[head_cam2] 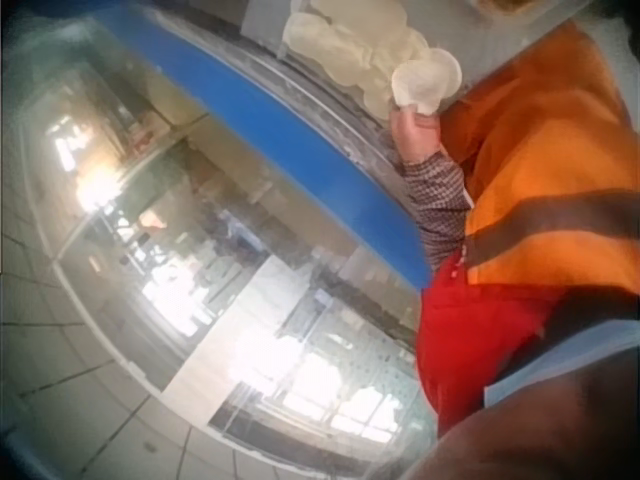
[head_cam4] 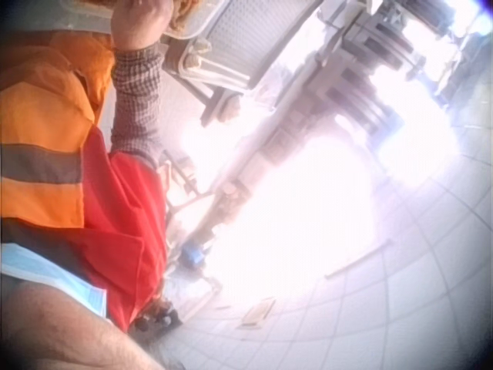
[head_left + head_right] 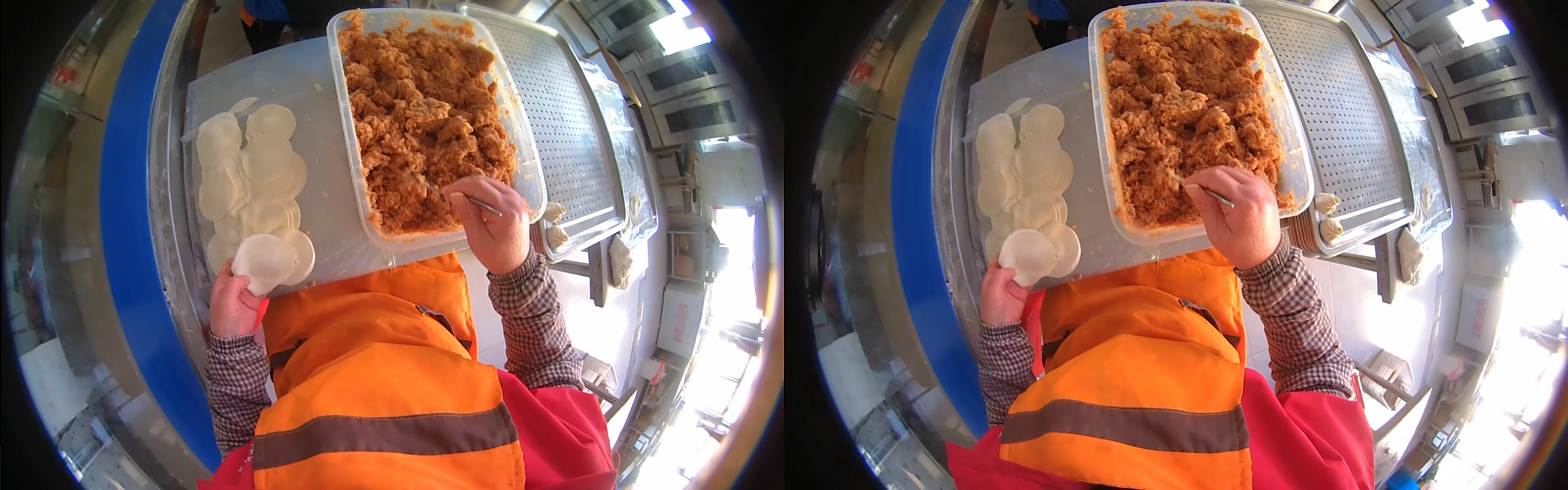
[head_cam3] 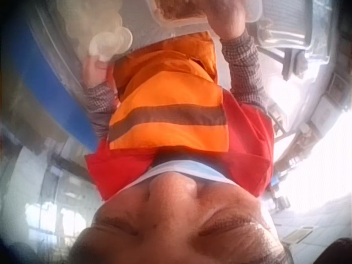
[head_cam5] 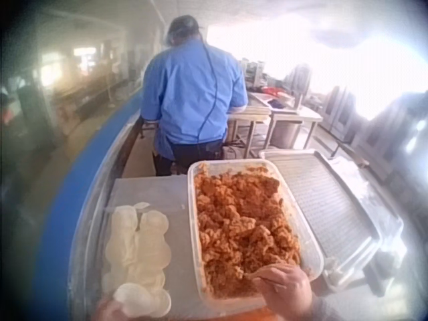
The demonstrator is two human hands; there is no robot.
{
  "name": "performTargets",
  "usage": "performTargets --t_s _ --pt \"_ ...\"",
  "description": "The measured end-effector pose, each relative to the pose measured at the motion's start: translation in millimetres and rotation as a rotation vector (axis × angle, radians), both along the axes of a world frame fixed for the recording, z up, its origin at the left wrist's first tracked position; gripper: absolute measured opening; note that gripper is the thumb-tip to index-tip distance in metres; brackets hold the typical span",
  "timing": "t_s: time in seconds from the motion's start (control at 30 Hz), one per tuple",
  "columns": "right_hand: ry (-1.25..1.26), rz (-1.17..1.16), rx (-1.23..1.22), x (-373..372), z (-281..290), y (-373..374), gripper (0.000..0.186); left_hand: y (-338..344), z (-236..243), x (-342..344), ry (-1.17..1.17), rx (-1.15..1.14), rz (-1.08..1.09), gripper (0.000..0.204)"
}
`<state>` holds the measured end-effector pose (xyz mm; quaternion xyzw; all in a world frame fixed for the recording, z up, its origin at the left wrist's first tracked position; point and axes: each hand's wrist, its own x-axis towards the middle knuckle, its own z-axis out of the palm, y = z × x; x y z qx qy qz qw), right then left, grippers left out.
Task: The person repeatedly picks up round dough wrappers, places a spoonful of meat filling into each, and folds them into dumplings. The finished dumplings are placed on a perforated metal tray to the right.
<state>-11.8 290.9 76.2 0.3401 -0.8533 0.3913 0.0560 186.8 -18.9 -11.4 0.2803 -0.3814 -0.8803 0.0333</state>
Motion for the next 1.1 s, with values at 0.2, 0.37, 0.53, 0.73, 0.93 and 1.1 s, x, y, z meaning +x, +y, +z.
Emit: performTargets --t_s 0.2,0.37,0.53,0.73,0.93,1.1 --pt "-0.163 0.036 0.013 9.0 -2.3 5.1 0.009 12.5 0.2 5.6 0.306 0.469 0.133 0.057" --pt "-0.281 0.032 -0.04 11.8 -3.8 1.4 0.012 25.1 25.0 -13.3 0.38 0.283 0.054 0.054" --pt "-0.663 -0.058 -0.313 9.1 -6.4 10.1 0.018 38.3 49.2 -35.2 0.261 0.214 -0.019 0.046" --pt "-0.585 -0.188 -0.564 -2.1 3.5 30.2 0.022 62.7 81.2 -80.9 0.123 0.084 -0.089 0.052" --pt "-0.593 -0.057 -0.726 -32.3 34.2 37.8 0.024 97.4 87.0 -143.5 0.189 0.073 -0.407 0.053" --pt "-0.585 0.014 -0.402 -53.5 60.5 21.3 0.024 125.7 93.4 -156.3 0.238 -0.074 -0.504 0.045"
